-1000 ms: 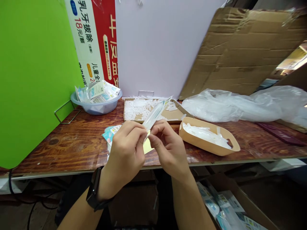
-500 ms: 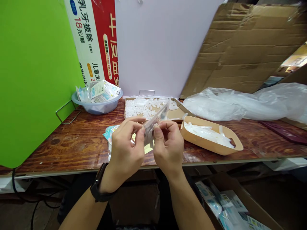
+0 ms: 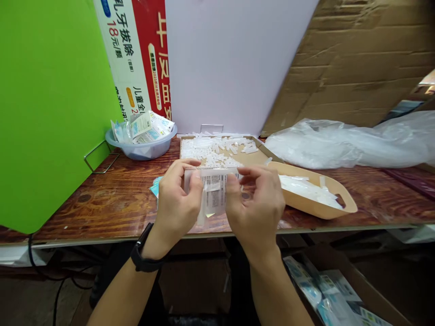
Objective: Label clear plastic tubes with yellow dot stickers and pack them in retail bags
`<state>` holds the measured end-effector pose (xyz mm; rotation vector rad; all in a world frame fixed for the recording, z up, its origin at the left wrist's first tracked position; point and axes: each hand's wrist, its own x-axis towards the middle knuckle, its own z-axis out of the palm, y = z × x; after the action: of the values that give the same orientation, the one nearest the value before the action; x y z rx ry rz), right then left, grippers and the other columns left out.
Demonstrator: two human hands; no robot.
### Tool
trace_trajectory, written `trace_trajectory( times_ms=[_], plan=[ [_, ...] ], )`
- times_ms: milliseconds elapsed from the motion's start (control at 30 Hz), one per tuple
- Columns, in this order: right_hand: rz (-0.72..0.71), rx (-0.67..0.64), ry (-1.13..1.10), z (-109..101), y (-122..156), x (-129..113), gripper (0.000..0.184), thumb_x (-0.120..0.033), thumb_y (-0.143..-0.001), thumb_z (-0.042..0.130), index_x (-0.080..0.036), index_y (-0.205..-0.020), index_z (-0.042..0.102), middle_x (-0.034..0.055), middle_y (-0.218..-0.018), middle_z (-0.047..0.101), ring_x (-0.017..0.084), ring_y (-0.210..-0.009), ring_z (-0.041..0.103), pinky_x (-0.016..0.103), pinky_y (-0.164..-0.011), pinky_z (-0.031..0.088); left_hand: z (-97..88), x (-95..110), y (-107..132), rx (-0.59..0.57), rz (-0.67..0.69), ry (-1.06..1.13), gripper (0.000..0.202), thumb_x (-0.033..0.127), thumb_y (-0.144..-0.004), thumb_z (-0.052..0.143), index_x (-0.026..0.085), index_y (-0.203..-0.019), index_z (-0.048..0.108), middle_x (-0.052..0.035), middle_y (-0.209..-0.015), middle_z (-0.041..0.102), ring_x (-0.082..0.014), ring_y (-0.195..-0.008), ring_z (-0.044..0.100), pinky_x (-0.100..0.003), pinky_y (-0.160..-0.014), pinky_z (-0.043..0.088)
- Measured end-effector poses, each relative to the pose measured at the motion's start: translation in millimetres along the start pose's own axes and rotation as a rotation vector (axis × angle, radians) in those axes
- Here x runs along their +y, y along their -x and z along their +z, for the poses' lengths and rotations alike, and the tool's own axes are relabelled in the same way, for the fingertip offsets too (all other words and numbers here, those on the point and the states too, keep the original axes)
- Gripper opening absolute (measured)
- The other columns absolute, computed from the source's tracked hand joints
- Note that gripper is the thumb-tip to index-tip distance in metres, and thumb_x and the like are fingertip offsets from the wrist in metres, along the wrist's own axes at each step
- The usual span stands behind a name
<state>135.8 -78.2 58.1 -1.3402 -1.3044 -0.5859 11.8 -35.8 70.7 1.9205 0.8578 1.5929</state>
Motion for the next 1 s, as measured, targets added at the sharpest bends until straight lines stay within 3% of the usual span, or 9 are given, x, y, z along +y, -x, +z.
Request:
trace_trajectory(
  times_ms=[67,167,300,367,533,667,767,867,1000],
  plan=[
    [-0.072,-0.045,-0.089,-4,-3,2,0.019,-0.031,-0.086,0.058,-0.015,-0.096,0.056,0.0102,-0.094,0.062,0.022,-0.087,0.059,0.036,-0.076,0.046,-0.6,0,-2,-0.073,0.013,-0.014,0.008,0.017,-0.087,0.051,0.016,-0.081,0.057,-0.0065,-0.101,0.064,-0.0165,-0.093,0.060,-0.030,-0.084,0.046],
    [-0.055,-0.276,-0.230,-10,-8,6,0.019,-0.031,-0.087,0.059,-0.015,-0.099,0.059,0.0099,-0.099,0.063,0.022,-0.096,0.060,0.037,-0.084,0.046,-1.8,1,-3,-0.214,0.041,-0.019,0.011,0.015,-0.087,0.050,0.016,-0.078,0.057,-0.0060,-0.097,0.064,-0.0154,-0.090,0.060,-0.029,-0.082,0.046],
    [0.180,-0.646,-0.535,-18,-14,16,0.013,-0.027,-0.089,0.056,-0.017,-0.087,0.064,0.0034,-0.084,0.065,0.016,-0.079,0.061,0.028,-0.073,0.048,-6.4,5,-3,-0.370,0.080,-0.040,0.008,0.014,-0.087,0.051,0.016,-0.083,0.058,-0.0059,-0.099,0.063,-0.0152,-0.092,0.059,-0.028,-0.082,0.045],
    [0.298,-0.723,-0.697,-20,-16,22,0.014,-0.029,-0.086,0.061,-0.017,-0.079,0.064,0.0015,-0.077,0.064,0.014,-0.072,0.058,0.026,-0.066,0.046,-9.0,6,-3,-0.438,0.092,-0.035,0.007,0.015,-0.088,0.050,0.016,-0.087,0.058,-0.0063,-0.102,0.063,-0.0152,-0.094,0.059,-0.028,-0.084,0.044],
    [0.494,-0.626,-0.908,-19,-15,30,0.014,-0.026,-0.077,0.070,-0.017,-0.068,0.065,-0.0001,-0.070,0.061,0.012,-0.066,0.054,0.024,-0.060,0.043,-10.2,2,-3,-0.607,0.075,0.063,0.013,0.019,-0.090,0.049,0.016,-0.102,0.053,-0.0085,-0.117,0.057,-0.0173,-0.108,0.055,-0.028,-0.089,0.043],
    [0.651,-0.518,-0.938,-18,-14,33,0.015,-0.026,-0.073,0.072,-0.017,-0.065,0.063,-0.0018,-0.063,0.059,0.009,-0.054,0.048,0.021,-0.050,0.037,-6.1,-9,-1,-0.710,0.020,0.112,0.022,0.021,-0.089,0.051,0.017,-0.111,0.048,-0.0070,-0.107,0.058,-0.0176,-0.096,0.057,-0.029,-0.083,0.045],
    [0.692,-0.490,-0.939,-17,-13,37,0.016,-0.027,-0.071,0.072,-0.016,-0.065,0.062,-0.0019,-0.061,0.058,0.008,-0.052,0.046,0.021,-0.048,0.034,-2.4,-14,2,-0.680,-0.026,0.161,0.028,0.022,-0.088,0.053,0.019,-0.116,0.047,-0.0057,-0.104,0.060,-0.0175,-0.090,0.058,-0.029,-0.080,0.046],
    [0.699,-0.525,-0.942,-14,-12,41,0.017,-0.029,-0.073,0.070,-0.016,-0.067,0.061,-0.0015,-0.062,0.057,0.008,-0.053,0.046,0.021,-0.049,0.035,-0.4,-14,2,-0.634,-0.043,0.215,0.037,0.019,-0.086,0.055,0.023,-0.123,0.050,-0.0054,-0.110,0.062,-0.0190,-0.099,0.058,-0.030,-0.085,0.046],
    [0.643,-0.619,-0.919,-12,-10,46,0.017,-0.032,-0.079,0.065,-0.016,-0.075,0.061,-0.0008,-0.068,0.056,0.009,-0.057,0.046,0.022,-0.051,0.036,-0.2,-14,-2,-0.626,-0.075,0.213,0.024,0.012,-0.082,0.055,0.020,-0.100,0.067,-0.0025,-0.098,0.067,-0.0163,-0.089,0.060,-0.027,-0.078,0.047]
  ],
)
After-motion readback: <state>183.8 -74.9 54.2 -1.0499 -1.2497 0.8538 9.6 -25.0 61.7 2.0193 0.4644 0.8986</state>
